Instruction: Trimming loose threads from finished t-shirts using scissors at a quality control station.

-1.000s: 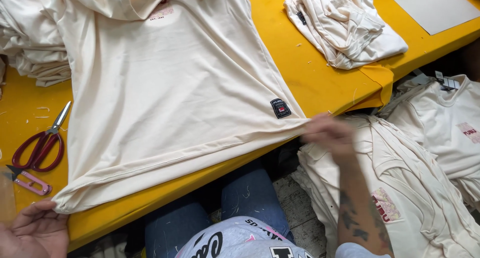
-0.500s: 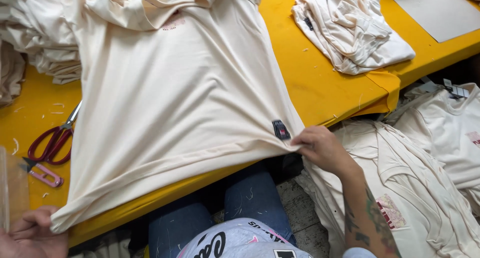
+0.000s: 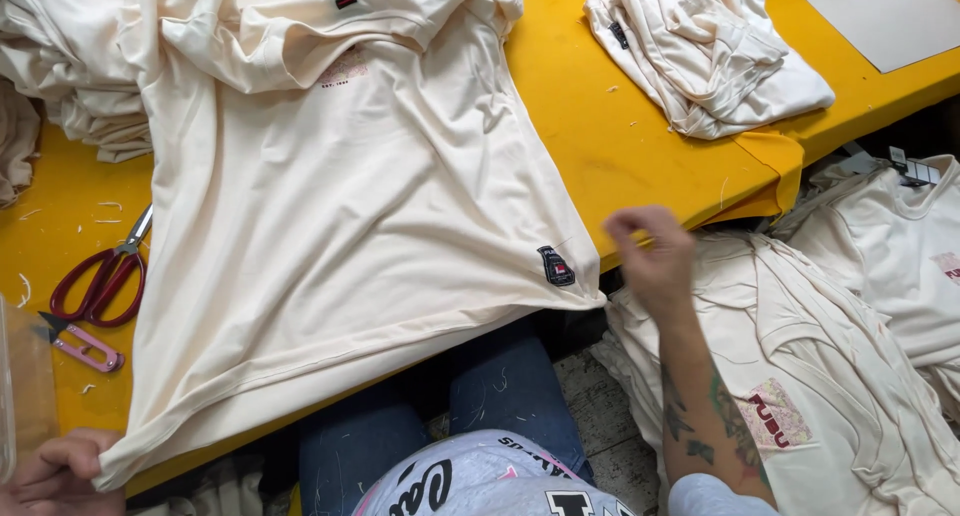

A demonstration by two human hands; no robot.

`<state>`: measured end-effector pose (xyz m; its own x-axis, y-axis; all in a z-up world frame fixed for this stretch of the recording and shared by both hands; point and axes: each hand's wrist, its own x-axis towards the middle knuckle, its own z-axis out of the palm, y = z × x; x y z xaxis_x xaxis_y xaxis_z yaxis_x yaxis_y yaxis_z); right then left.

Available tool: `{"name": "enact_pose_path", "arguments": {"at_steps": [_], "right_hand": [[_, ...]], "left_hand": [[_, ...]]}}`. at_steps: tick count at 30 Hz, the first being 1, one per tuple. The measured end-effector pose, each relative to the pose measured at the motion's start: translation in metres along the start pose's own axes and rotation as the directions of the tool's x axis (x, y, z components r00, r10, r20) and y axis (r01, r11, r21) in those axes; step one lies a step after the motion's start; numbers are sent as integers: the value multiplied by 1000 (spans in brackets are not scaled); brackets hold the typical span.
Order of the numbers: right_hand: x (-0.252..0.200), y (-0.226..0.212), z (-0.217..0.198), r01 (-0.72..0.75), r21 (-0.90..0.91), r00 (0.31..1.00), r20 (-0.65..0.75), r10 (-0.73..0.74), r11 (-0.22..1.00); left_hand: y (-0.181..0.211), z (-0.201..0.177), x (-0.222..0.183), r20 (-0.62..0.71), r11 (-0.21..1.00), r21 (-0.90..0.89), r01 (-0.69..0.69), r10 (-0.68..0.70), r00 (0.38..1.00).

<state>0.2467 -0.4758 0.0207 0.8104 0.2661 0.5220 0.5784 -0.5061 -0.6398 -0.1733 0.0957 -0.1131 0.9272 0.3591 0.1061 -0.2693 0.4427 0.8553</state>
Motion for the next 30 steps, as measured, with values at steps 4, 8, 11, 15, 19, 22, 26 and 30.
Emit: {"name": "enact_pose_path", "arguments": {"at_steps": [4, 8, 11, 15, 19, 22, 26, 30], "right_hand": [[-9, -4, -25, -334, 439, 884, -161, 439, 834], [-27, 18, -7, -179, -9, 984, -20, 179, 984], [-27, 5, 14, 168, -189, 985, 76, -156, 967], [-22, 14, 28, 300, -157, 931, 261, -253, 941], [-24, 3, 29, 212, -152, 955, 240, -172, 965], [-28, 2, 27, 102, -134, 968, 243, -67, 986], [-31, 12, 31, 116, -54, 976, 193, -104, 992], [-28, 18, 33, 118, 13, 980, 163, -118, 993]], "left_hand": [[-13, -5, 3, -1, 999, 43, 23, -23, 1000], [-26, 45, 19, -74, 958, 241, -152, 174, 982], [-15, 114, 31, -90, 911, 393, 128, -100, 991], [47, 234, 71, -121, 274, 945, 176, -207, 971], [50, 168, 111, -109, -18, 993, 117, 244, 964], [33, 112, 136, -317, -421, 814, 401, 257, 913], [11, 90, 149, -310, -587, 699, 409, 268, 912], [-2, 70, 127, -162, -584, 736, 342, 339, 927]]}}
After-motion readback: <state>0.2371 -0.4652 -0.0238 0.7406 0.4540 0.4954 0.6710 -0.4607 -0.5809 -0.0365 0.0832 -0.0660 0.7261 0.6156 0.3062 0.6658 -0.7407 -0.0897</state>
